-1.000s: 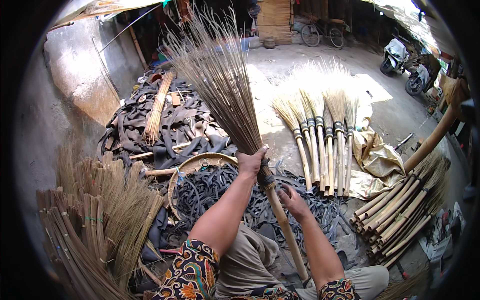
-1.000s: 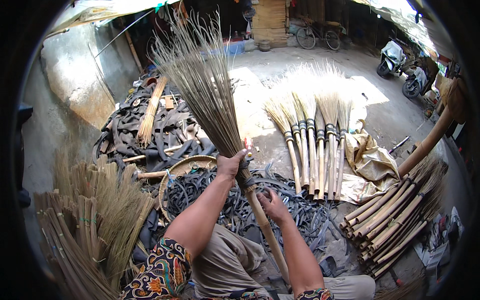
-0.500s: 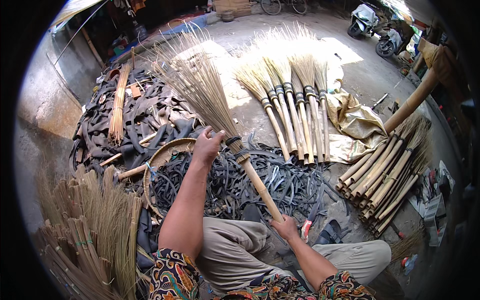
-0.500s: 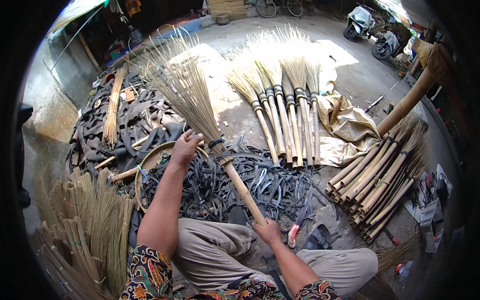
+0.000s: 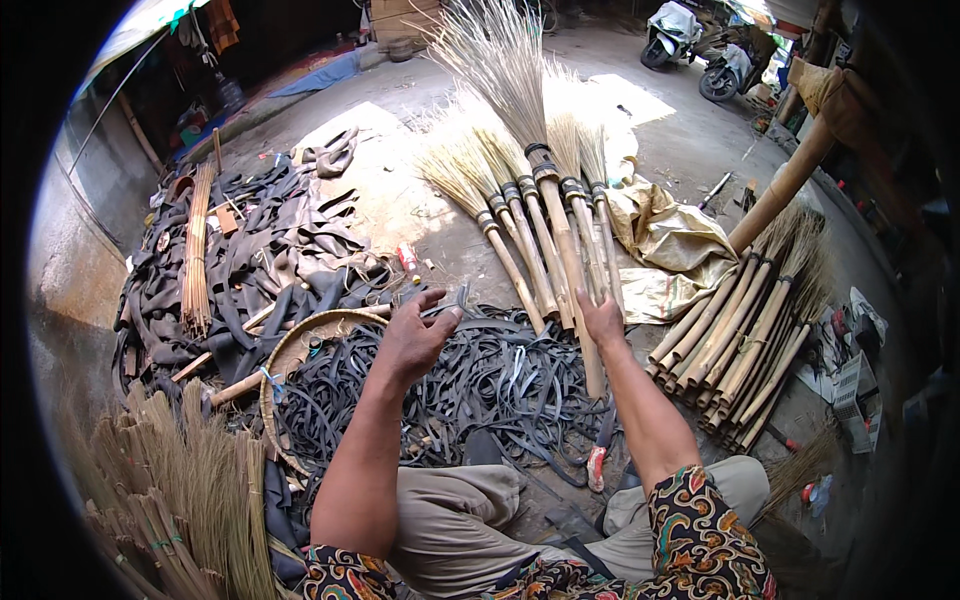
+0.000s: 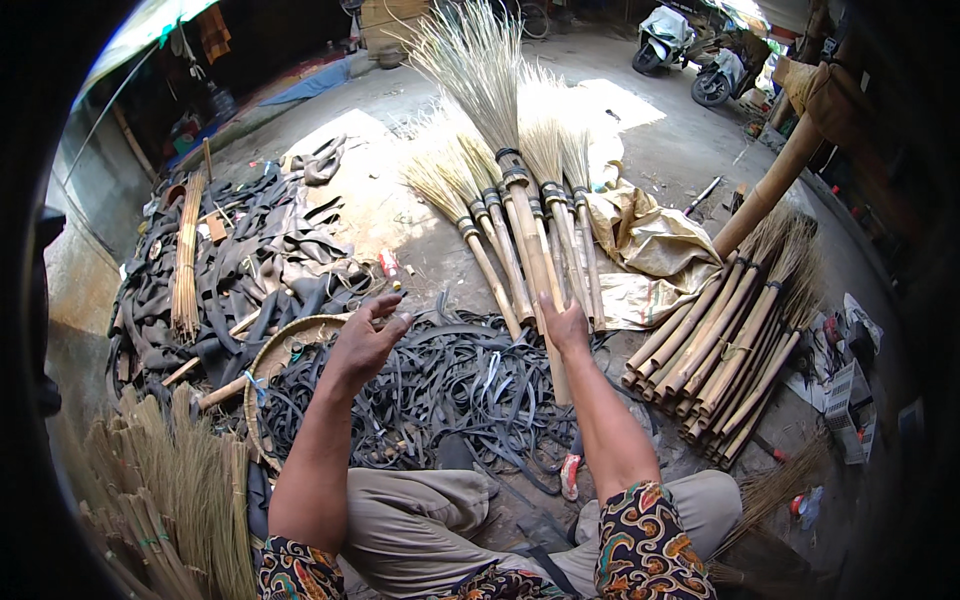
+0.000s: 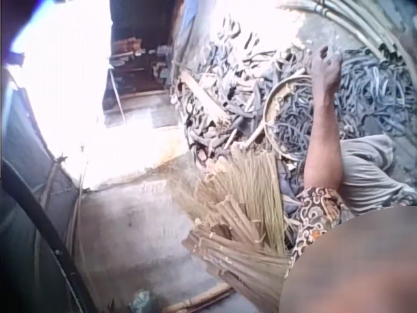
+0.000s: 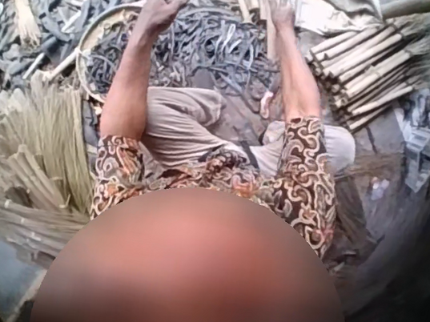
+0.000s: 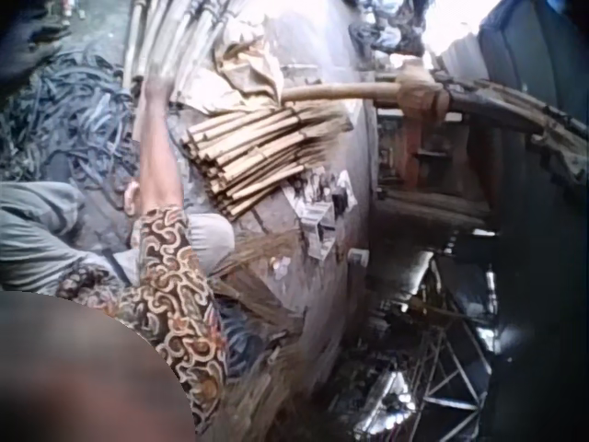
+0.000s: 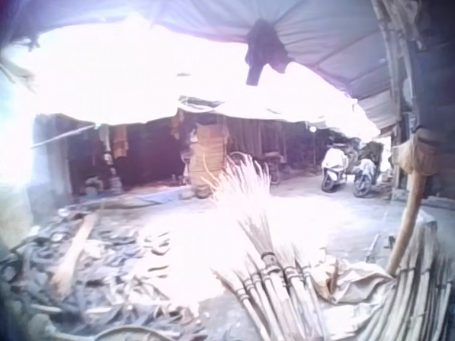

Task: The person gathers bundles of dried straw, aligns them, and wraps the base with black rubber strips to form a broom head. They then insert a bamboo handle into the wrapped base and continue wrapping to secure it. Finished brooms are placed aside.

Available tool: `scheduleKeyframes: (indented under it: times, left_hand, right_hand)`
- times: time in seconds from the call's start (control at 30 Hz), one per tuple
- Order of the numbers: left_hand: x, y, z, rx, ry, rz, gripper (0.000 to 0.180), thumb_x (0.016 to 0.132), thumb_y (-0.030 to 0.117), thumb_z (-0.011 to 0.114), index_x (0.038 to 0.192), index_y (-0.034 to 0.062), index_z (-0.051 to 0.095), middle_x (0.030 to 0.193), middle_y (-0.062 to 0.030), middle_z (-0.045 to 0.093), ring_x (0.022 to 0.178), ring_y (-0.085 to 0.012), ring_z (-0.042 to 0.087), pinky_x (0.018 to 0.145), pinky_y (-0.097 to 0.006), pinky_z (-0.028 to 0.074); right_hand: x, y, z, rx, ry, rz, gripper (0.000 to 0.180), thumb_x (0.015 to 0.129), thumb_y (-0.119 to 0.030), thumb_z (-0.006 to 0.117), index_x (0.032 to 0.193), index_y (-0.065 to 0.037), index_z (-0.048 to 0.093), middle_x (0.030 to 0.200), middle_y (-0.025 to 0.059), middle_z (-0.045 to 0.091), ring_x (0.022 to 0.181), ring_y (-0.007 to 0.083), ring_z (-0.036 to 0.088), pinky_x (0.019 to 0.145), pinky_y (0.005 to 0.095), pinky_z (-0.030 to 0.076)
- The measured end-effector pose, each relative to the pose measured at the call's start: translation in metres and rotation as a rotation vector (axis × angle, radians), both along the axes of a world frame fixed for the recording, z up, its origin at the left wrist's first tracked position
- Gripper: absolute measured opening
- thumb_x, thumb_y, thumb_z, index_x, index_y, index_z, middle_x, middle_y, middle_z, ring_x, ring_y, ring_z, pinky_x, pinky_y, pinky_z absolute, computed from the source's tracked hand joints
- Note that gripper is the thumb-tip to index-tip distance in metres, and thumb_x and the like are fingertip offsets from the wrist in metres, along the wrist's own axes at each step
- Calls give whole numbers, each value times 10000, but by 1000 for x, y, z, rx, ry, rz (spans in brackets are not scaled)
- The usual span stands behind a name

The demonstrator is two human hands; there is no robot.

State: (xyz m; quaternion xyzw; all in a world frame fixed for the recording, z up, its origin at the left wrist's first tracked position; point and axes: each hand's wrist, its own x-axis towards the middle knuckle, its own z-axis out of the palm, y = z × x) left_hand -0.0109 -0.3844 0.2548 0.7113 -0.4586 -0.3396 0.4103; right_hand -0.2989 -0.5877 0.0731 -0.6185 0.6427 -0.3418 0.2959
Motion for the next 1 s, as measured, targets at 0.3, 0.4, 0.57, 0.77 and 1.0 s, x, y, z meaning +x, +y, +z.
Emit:
scheduleKeyframes:
  times: [0.3,0.4,0.57,0.77,1.0]
  left_hand:
    - [-6,-10,-16,80,-30,-110,681,986,356,740,1472,-82,549,1400,-299,651,1224,-341,702,1049,-385,530]
    - [-3,-16,-26,115,-60,-128,674,978,364,745,1467,-64,566,1380,-280,671,1232,-318,687,1049,-378,524]
    - [2,-23,-36,159,28,-118,653,999,353,732,1480,-54,560,1359,-259,689,1230,-288,681,1037,-372,527]
    - [1,-18,-25,152,117,-75,642,1007,342,738,1480,-50,551,1340,-209,706,1205,-241,679,1007,-337,518]
    - [-24,4,27,-15,74,-94,621,1024,333,731,1506,-12,544,1371,-172,689,1201,-216,663,1009,-350,526]
  right_hand:
    - [-144,-50,92,77,699,489,602,1014,-491,614,1288,36,713,1281,292,709,1220,415,678,1095,464,505]
    - [-198,-39,85,254,595,335,618,1009,-514,611,1202,57,745,1190,291,740,1136,424,710,1023,461,531]
    - [-234,-23,67,630,962,420,551,1000,-496,638,1218,-7,769,1046,219,791,884,281,782,809,478,597]
    - [-213,-37,71,236,697,482,563,1000,-498,621,1237,-6,757,1143,267,761,1091,415,726,1002,467,548]
    - [-163,-41,56,329,818,570,530,1011,-472,610,1171,6,771,1178,262,751,1125,406,715,991,468,551]
